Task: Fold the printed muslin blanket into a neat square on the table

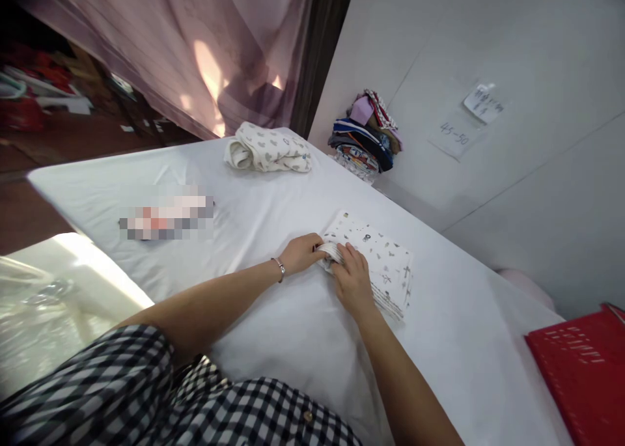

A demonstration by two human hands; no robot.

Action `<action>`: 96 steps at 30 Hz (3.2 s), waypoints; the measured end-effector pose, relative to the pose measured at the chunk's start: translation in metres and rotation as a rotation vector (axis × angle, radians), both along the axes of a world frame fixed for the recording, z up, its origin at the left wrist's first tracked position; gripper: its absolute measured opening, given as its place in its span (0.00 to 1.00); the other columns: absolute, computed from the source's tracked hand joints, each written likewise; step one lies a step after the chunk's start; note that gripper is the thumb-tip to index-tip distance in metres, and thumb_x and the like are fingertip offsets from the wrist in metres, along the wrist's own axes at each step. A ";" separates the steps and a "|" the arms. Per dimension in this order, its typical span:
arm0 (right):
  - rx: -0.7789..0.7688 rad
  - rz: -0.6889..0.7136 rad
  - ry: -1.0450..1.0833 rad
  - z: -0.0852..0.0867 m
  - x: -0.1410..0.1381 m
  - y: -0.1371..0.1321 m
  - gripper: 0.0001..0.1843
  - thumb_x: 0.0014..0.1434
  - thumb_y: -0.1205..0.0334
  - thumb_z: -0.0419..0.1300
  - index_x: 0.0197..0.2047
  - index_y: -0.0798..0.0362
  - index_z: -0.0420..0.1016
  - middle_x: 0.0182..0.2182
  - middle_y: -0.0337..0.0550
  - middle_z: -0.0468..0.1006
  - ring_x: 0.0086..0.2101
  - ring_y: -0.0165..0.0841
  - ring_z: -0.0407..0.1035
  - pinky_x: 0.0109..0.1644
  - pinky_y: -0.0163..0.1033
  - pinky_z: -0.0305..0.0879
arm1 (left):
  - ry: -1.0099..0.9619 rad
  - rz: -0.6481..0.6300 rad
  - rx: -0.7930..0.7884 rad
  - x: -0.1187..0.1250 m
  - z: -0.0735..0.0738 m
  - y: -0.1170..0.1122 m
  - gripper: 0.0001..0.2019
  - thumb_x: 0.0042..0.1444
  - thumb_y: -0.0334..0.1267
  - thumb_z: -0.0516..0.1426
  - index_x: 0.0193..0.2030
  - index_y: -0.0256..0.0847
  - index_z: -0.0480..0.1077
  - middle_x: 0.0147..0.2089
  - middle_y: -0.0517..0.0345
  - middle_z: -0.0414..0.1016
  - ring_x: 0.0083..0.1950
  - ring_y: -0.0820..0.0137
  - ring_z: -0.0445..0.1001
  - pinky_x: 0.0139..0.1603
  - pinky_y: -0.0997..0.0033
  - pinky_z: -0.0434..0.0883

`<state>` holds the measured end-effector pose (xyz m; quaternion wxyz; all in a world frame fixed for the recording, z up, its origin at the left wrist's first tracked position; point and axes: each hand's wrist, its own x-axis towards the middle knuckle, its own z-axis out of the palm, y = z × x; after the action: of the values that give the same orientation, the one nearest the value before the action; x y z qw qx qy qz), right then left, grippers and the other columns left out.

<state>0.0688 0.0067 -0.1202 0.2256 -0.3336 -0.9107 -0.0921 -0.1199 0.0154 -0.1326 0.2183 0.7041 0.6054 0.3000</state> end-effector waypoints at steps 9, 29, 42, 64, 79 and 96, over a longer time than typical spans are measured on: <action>-0.041 -0.274 -0.139 -0.008 -0.016 -0.021 0.15 0.58 0.60 0.52 0.47 0.53 0.70 0.63 0.52 0.48 0.62 0.48 0.36 0.59 0.63 0.38 | 0.031 -0.011 0.116 0.002 -0.003 -0.003 0.08 0.55 0.43 0.51 0.38 0.43 0.65 0.40 0.61 0.69 0.39 0.71 0.69 0.36 0.73 0.63; -0.290 -0.109 0.018 -0.030 -0.013 -0.036 0.30 0.60 0.56 0.48 0.62 0.62 0.51 0.55 0.59 0.62 0.56 0.45 0.56 0.57 0.55 0.55 | 0.086 -0.020 0.165 0.004 -0.003 -0.004 0.08 0.57 0.42 0.50 0.40 0.43 0.64 0.42 0.59 0.68 0.41 0.71 0.69 0.36 0.72 0.64; -0.234 -0.324 0.281 -0.039 0.031 -0.054 0.25 0.59 0.61 0.48 0.60 0.57 0.57 0.57 0.54 0.60 0.57 0.41 0.53 0.58 0.53 0.53 | 0.062 -0.006 0.200 0.005 -0.004 -0.003 0.07 0.57 0.41 0.49 0.39 0.43 0.63 0.41 0.60 0.68 0.39 0.72 0.69 0.33 0.72 0.62; -0.374 -0.166 0.304 -0.034 0.000 -0.015 0.15 0.58 0.64 0.48 0.44 0.54 0.73 0.32 0.46 0.72 0.35 0.35 0.66 0.42 0.42 0.63 | -0.017 0.005 0.154 0.004 -0.003 -0.003 0.08 0.56 0.43 0.50 0.37 0.42 0.63 0.38 0.61 0.67 0.36 0.72 0.68 0.33 0.72 0.61; -0.516 -0.233 0.571 -0.032 -0.032 -0.012 0.19 0.56 0.59 0.50 0.50 0.55 0.69 0.37 0.46 0.74 0.38 0.36 0.67 0.44 0.43 0.63 | -0.126 -0.031 0.125 0.002 -0.001 -0.005 0.10 0.55 0.44 0.51 0.40 0.42 0.65 0.39 0.61 0.68 0.36 0.73 0.67 0.36 0.73 0.64; -0.364 -0.139 0.330 -0.038 -0.027 -0.017 0.20 0.57 0.63 0.48 0.52 0.53 0.69 0.41 0.49 0.72 0.42 0.37 0.66 0.48 0.43 0.62 | 0.023 0.035 0.133 0.005 -0.001 -0.005 0.11 0.50 0.35 0.53 0.42 0.42 0.63 0.44 0.58 0.68 0.40 0.69 0.70 0.38 0.71 0.65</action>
<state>0.0419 -0.0100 -0.1583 0.3006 -0.4412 -0.8379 0.1135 -0.1147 0.0101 -0.1339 0.1588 0.7100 0.5987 0.3350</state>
